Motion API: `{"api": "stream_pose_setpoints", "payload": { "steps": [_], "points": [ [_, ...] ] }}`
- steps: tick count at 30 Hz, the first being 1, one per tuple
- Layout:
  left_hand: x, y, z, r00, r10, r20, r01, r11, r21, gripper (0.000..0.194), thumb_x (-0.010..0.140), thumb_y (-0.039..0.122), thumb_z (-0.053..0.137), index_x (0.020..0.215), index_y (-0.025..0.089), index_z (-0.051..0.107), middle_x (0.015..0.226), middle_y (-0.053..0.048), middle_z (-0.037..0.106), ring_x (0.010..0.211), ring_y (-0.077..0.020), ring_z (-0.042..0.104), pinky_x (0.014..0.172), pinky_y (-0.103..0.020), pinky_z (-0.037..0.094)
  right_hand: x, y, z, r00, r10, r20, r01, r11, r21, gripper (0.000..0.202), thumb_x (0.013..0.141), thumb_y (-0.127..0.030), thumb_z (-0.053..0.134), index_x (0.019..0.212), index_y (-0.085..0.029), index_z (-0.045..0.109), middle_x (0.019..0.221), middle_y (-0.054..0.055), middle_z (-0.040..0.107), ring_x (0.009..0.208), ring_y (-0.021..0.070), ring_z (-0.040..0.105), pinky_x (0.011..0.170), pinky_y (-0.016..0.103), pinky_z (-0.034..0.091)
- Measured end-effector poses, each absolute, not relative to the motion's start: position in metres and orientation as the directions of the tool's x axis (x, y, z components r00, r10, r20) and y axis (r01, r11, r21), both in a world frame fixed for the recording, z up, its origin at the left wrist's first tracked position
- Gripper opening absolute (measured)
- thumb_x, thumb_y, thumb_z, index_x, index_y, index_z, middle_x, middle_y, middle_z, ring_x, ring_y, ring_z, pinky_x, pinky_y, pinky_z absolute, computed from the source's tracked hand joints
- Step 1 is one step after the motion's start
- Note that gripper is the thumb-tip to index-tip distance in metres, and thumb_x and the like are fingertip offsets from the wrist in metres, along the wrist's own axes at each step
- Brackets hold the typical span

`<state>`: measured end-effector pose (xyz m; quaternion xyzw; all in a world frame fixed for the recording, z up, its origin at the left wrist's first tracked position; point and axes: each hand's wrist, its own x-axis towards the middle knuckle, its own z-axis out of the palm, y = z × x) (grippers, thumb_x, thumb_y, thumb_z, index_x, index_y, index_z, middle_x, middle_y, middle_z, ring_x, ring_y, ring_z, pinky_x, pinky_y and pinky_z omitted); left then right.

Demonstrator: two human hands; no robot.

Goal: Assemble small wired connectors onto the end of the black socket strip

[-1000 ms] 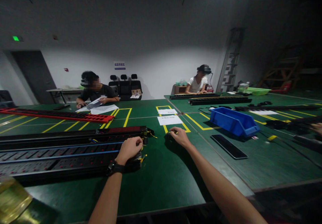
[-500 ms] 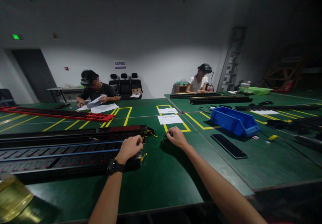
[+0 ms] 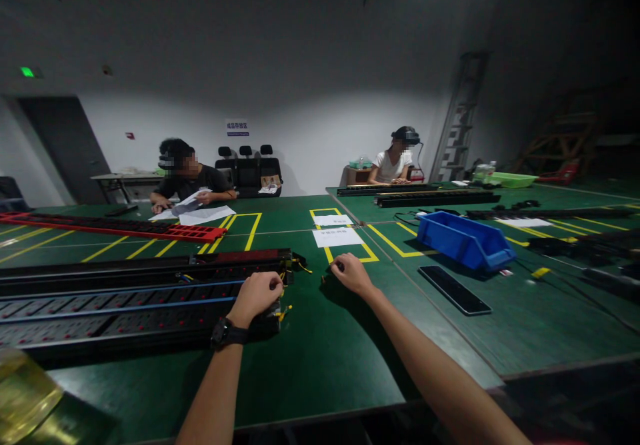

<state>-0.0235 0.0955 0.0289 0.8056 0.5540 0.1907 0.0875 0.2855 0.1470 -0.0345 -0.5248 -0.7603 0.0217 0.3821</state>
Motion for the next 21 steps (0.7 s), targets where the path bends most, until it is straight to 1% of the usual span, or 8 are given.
{"api": "stream_pose_setpoints", "payload": {
  "steps": [3,6,11,14,16,18,19,21],
  "points": [
    [-0.024,0.1,0.026,0.291,0.932,0.217,0.84,-0.357,0.409,0.018,0.084,0.02,0.059,0.083,0.022,0.077,0.089,-0.003,0.079,0.083,-0.0186,0.072,0.073,-0.026,0.045,0.286,0.148,-0.036,-0.149,0.815,0.56,0.783,0.443,-0.436,0.019,0.09,-0.022,0.055,0.076,-0.021,0.069,0.079,0.007,0.069,0.077,0.022,0.058,0.07,0.033,0.043],
    [-0.027,0.104,0.023,0.24,0.936,0.257,0.828,-0.336,0.45,0.017,0.085,0.019,0.059,0.082,0.021,0.075,0.089,-0.004,0.079,0.081,-0.018,0.071,0.073,-0.026,0.047,0.287,0.148,-0.036,-0.138,0.817,0.56,0.79,0.431,-0.435,0.019,0.09,-0.023,0.056,0.077,-0.021,0.07,0.079,0.007,0.07,0.077,0.0225,0.059,0.07,0.033,0.043],
    [-0.034,0.104,0.027,0.228,0.899,0.374,0.765,-0.403,0.503,0.016,0.086,0.022,0.058,0.086,0.02,0.075,0.088,-0.003,0.078,0.08,-0.0178,0.07,0.077,-0.028,0.05,0.282,0.144,-0.031,-0.124,0.801,0.585,0.792,0.435,-0.428,0.018,0.092,-0.022,0.056,0.079,-0.021,0.069,0.081,0.007,0.07,0.08,0.0221,0.059,0.073,0.033,0.044],
    [-0.03,0.1,0.032,0.171,0.869,0.464,0.702,-0.438,0.562,0.018,0.088,0.026,0.057,0.091,0.02,0.074,0.089,-0.003,0.079,0.081,-0.0175,0.069,0.079,-0.028,0.052,0.269,0.133,-0.022,-0.141,0.754,0.642,0.755,0.501,-0.423,0.019,0.097,-0.029,0.055,0.093,-0.02,0.071,0.089,0.007,0.069,0.087,0.0224,0.061,0.08,0.034,0.047],
    [-0.022,0.096,0.036,0.147,0.863,0.483,0.638,-0.456,0.62,0.021,0.091,0.03,0.055,0.093,0.02,0.074,0.089,-0.003,0.078,0.08,-0.0172,0.07,0.077,-0.027,0.053,0.254,0.121,-0.014,-0.185,0.726,0.663,0.714,0.563,-0.417,0.026,0.101,-0.036,0.055,0.114,-0.02,0.07,0.099,0.008,0.069,0.093,0.023,0.063,0.085,0.035,0.049],
    [-0.011,0.09,0.038,0.199,0.851,0.485,0.565,-0.505,0.653,0.023,0.092,0.032,0.055,0.094,0.019,0.074,0.091,-0.004,0.078,0.081,-0.0171,0.07,0.078,-0.027,0.053,0.239,0.109,-0.008,-0.272,0.699,0.662,0.675,0.629,-0.387,0.035,0.104,-0.039,0.054,0.132,-0.021,0.064,0.108,0.01,0.068,0.098,0.0234,0.063,0.089,0.036,0.05],
    [-0.006,0.088,0.039,0.236,0.844,0.483,0.54,-0.527,0.657,0.023,0.092,0.033,0.056,0.094,0.019,0.074,0.091,-0.004,0.078,0.081,-0.0171,0.07,0.077,-0.027,0.054,0.231,0.104,-0.006,-0.316,0.679,0.663,0.661,0.659,-0.36,0.037,0.105,-0.039,0.053,0.136,-0.022,0.062,0.112,0.01,0.067,0.102,0.0239,0.062,0.091,0.037,0.05],
    [0.002,0.084,0.039,0.274,0.834,0.479,0.504,-0.549,0.667,0.024,0.093,0.034,0.056,0.094,0.018,0.075,0.091,-0.005,0.078,0.081,-0.017,0.07,0.077,-0.027,0.054,0.219,0.097,-0.005,-0.397,0.639,0.659,0.642,0.706,-0.298,0.032,0.106,-0.037,0.052,0.13,-0.022,0.065,0.11,0.011,0.067,0.102,0.0242,0.06,0.09,0.037,0.049]
  ]
}}
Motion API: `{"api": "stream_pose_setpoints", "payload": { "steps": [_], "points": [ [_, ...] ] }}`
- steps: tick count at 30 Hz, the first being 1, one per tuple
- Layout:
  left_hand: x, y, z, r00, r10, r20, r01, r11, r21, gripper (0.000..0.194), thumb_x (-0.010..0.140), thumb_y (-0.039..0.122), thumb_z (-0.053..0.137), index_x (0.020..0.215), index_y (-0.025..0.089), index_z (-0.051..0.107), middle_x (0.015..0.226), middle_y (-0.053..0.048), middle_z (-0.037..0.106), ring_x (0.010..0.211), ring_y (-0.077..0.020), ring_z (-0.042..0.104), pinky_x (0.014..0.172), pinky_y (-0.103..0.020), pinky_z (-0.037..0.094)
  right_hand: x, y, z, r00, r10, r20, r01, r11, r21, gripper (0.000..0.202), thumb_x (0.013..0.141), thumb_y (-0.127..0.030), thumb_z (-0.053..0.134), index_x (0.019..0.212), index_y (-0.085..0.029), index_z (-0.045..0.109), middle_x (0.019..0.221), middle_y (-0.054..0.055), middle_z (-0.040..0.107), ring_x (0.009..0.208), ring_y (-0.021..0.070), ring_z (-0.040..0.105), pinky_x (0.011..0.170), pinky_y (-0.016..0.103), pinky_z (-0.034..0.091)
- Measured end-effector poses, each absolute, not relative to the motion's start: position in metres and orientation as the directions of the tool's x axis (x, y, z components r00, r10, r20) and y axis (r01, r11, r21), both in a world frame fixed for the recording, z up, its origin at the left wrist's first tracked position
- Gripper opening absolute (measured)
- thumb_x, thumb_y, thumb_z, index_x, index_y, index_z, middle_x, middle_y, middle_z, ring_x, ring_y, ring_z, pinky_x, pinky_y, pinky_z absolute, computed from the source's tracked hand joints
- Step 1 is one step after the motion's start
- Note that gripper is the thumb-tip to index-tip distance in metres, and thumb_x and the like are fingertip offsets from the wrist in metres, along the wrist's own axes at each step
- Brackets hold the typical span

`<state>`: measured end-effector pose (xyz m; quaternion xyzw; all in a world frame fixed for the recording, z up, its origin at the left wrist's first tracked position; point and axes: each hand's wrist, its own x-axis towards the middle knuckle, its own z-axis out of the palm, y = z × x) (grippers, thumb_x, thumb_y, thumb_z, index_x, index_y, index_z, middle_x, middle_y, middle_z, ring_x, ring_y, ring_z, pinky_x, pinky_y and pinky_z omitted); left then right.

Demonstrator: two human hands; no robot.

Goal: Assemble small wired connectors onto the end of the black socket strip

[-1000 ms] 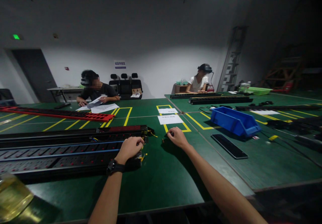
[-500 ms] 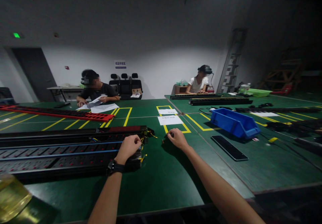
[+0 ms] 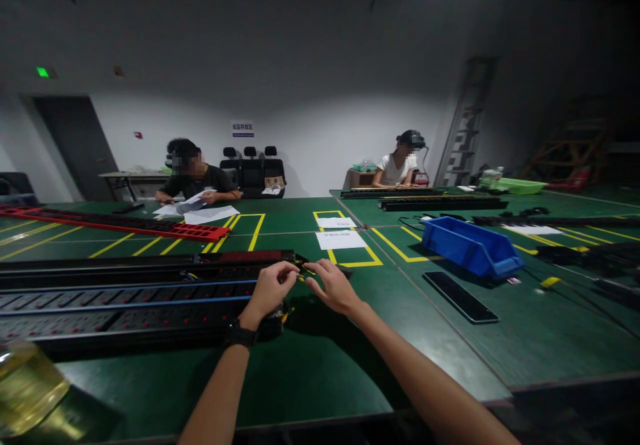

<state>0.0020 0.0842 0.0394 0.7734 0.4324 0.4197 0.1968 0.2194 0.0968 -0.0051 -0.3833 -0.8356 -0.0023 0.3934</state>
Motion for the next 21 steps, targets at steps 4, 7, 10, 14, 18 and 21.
{"api": "stream_pose_setpoints", "payload": {
  "steps": [4,7,10,14,18,21],
  "points": [
    [0.008,0.084,0.035,0.276,0.832,0.481,0.444,-0.554,0.704,0.024,0.093,0.032,0.055,0.096,0.018,0.075,0.094,-0.005,0.079,0.085,-0.0172,0.071,0.081,-0.027,0.056,0.208,0.093,-0.01,-0.513,0.58,0.633,0.603,0.768,-0.215,0.025,0.108,-0.033,0.049,0.099,-0.02,0.069,0.093,0.009,0.067,0.09,0.0229,0.056,0.082,0.036,0.046],
    [0.01,0.086,0.03,0.274,0.836,0.475,0.42,-0.548,0.723,0.023,0.095,0.032,0.057,0.1,0.018,0.075,0.1,-0.006,0.079,0.091,-0.0178,0.073,0.086,-0.028,0.057,0.205,0.093,-0.015,-0.509,0.577,0.638,0.585,0.776,-0.235,0.02,0.106,-0.032,0.051,0.099,-0.021,0.067,0.094,0.008,0.068,0.089,0.0227,0.055,0.082,0.036,0.046],
    [0.014,0.087,0.025,0.292,0.841,0.455,0.394,-0.539,0.744,0.024,0.096,0.033,0.057,0.103,0.018,0.075,0.103,-0.007,0.08,0.094,-0.0186,0.073,0.088,-0.029,0.058,0.203,0.093,-0.02,-0.503,0.587,0.635,0.576,0.775,-0.26,0.02,0.105,-0.032,0.052,0.099,-0.02,0.066,0.094,0.009,0.068,0.089,0.0236,0.055,0.081,0.036,0.046],
    [0.018,0.087,0.022,0.298,0.836,0.461,0.338,-0.544,0.768,0.024,0.095,0.033,0.06,0.104,0.016,0.075,0.101,-0.008,0.08,0.09,-0.0187,0.074,0.085,-0.029,0.058,0.203,0.094,-0.023,-0.466,0.613,0.638,0.546,0.767,-0.338,0.028,0.106,-0.034,0.047,0.096,-0.018,0.067,0.093,0.01,0.068,0.087,0.0235,0.056,0.08,0.036,0.047],
    [0.017,0.086,0.024,0.279,0.822,0.496,0.39,-0.569,0.724,0.022,0.096,0.032,0.06,0.103,0.016,0.075,0.099,-0.007,0.079,0.089,-0.0179,0.073,0.085,-0.029,0.057,0.21,0.101,-0.023,-0.394,0.662,0.637,0.534,0.73,-0.427,0.029,0.104,-0.037,0.054,0.085,-0.02,0.067,0.083,0.006,0.066,0.082,0.0209,0.055,0.076,0.033,0.045],
    [0.018,0.083,0.026,0.323,0.819,0.474,0.386,-0.571,0.725,0.023,0.098,0.033,0.057,0.099,0.017,0.074,0.094,-0.005,0.079,0.086,-0.0177,0.072,0.08,-0.028,0.055,0.219,0.106,-0.022,-0.396,0.645,0.654,0.529,0.742,-0.411,0.024,0.1,-0.034,0.064,0.082,-0.02,0.069,0.079,0.004,0.065,0.08,0.0196,0.055,0.073,0.031,0.043]
  ]
}}
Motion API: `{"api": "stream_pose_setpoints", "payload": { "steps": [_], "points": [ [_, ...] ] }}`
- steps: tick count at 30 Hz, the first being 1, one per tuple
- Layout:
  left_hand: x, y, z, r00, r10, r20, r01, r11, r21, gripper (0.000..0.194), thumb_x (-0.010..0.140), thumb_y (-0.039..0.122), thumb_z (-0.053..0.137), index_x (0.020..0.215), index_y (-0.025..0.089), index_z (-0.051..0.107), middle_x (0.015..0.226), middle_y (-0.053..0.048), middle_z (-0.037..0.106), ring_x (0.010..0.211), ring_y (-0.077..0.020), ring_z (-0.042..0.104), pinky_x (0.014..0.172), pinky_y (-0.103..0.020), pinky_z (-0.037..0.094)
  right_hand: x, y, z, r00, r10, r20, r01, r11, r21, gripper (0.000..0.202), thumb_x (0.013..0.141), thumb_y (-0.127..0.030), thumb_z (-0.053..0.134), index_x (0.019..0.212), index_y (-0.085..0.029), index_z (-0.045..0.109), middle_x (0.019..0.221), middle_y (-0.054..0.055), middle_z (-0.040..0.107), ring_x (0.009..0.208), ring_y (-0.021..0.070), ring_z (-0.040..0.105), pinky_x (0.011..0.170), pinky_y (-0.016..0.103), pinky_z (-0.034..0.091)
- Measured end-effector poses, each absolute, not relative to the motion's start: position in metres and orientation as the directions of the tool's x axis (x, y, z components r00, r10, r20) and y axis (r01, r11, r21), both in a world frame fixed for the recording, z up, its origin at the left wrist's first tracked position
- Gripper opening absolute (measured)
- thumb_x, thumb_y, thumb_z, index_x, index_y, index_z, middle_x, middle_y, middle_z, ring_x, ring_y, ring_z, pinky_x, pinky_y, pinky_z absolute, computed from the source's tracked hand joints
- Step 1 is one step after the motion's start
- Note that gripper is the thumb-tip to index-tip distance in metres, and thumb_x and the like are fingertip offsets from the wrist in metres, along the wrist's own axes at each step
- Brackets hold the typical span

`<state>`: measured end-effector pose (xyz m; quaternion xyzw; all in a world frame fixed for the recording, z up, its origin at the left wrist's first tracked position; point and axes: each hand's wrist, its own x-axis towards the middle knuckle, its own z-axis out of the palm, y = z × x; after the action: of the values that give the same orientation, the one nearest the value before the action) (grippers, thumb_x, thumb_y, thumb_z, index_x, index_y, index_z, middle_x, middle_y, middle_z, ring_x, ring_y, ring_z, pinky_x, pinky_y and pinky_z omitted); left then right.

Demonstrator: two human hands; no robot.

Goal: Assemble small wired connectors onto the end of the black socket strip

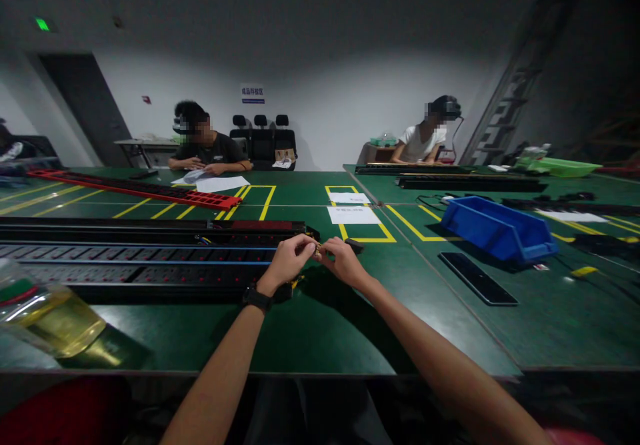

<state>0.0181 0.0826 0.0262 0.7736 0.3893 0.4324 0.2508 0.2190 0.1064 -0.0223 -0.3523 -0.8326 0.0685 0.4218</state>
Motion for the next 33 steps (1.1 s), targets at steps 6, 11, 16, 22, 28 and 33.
{"api": "stream_pose_setpoints", "payload": {
  "steps": [6,11,16,22,28,33],
  "points": [
    [0.023,0.08,0.021,0.375,0.782,0.498,0.486,-0.624,0.612,0.014,0.093,0.023,0.059,0.093,0.018,0.073,0.096,-0.005,0.077,0.09,-0.0187,0.07,0.086,-0.031,0.055,0.233,0.108,-0.019,-0.474,0.62,0.625,0.624,0.737,-0.259,0.015,0.098,-0.029,0.069,0.089,-0.018,0.074,0.085,0.006,0.068,0.086,0.0203,0.056,0.077,0.03,0.043],
    [0.025,0.084,0.018,0.298,0.775,0.557,0.471,-0.627,0.62,0.022,0.091,0.019,0.06,0.111,0.018,0.071,0.111,-0.007,0.075,0.099,-0.0186,0.07,0.091,-0.033,0.056,0.25,0.116,-0.012,-0.415,0.691,0.591,0.746,0.631,-0.213,0.021,0.1,-0.032,0.067,0.086,-0.018,0.076,0.083,0.006,0.069,0.086,0.0206,0.058,0.077,0.03,0.043],
    [0.019,0.084,0.026,0.192,0.837,0.513,0.461,-0.538,0.706,0.019,0.094,0.02,0.058,0.108,0.018,0.07,0.102,-0.006,0.075,0.089,-0.0162,0.069,0.083,-0.03,0.056,0.287,0.129,-0.008,-0.155,0.828,0.539,0.904,0.339,-0.261,0.028,0.099,-0.038,0.063,0.084,-0.019,0.077,0.085,0.007,0.072,0.089,0.0227,0.061,0.076,0.03,0.042],
    [0.001,0.078,0.035,0.216,0.88,0.422,0.775,-0.418,0.474,0.017,0.092,0.023,0.059,0.104,0.022,0.071,0.102,-0.005,0.072,0.093,-0.0185,0.068,0.083,-0.029,0.053,0.316,0.134,-0.01,-0.17,0.938,0.301,0.907,0.268,-0.325,0.034,0.097,-0.043,0.061,0.084,-0.017,0.079,0.08,0.007,0.072,0.072,0.0172,0.061,0.063,0.028,0.036],
    [-0.011,0.072,0.042,0.149,0.946,0.287,0.925,-0.236,0.297,0.021,0.099,0.034,0.051,0.101,0.024,0.069,0.106,-0.007,0.074,0.096,-0.0235,0.071,0.08,-0.032,0.052,0.319,0.133,-0.003,-0.313,0.947,0.074,0.878,0.318,-0.359,0.038,0.091,-0.048,0.063,0.077,-0.016,0.077,0.068,0.002,0.067,0.061,0.0132,0.055,0.058,0.026,0.031],
    [-0.015,0.073,0.037,0.134,0.965,0.223,0.943,-0.194,0.27,0.029,0.101,0.038,0.045,0.096,0.022,0.069,0.102,-0.009,0.077,0.095,-0.0264,0.074,0.08,-0.034,0.053,0.318,0.123,0.005,-0.282,0.958,-0.049,0.916,0.253,-0.313,0.04,0.091,-0.051,0.062,0.076,-0.017,0.076,0.066,0.003,0.067,0.058,0.0136,0.056,0.055,0.026,0.03]
  ]
}}
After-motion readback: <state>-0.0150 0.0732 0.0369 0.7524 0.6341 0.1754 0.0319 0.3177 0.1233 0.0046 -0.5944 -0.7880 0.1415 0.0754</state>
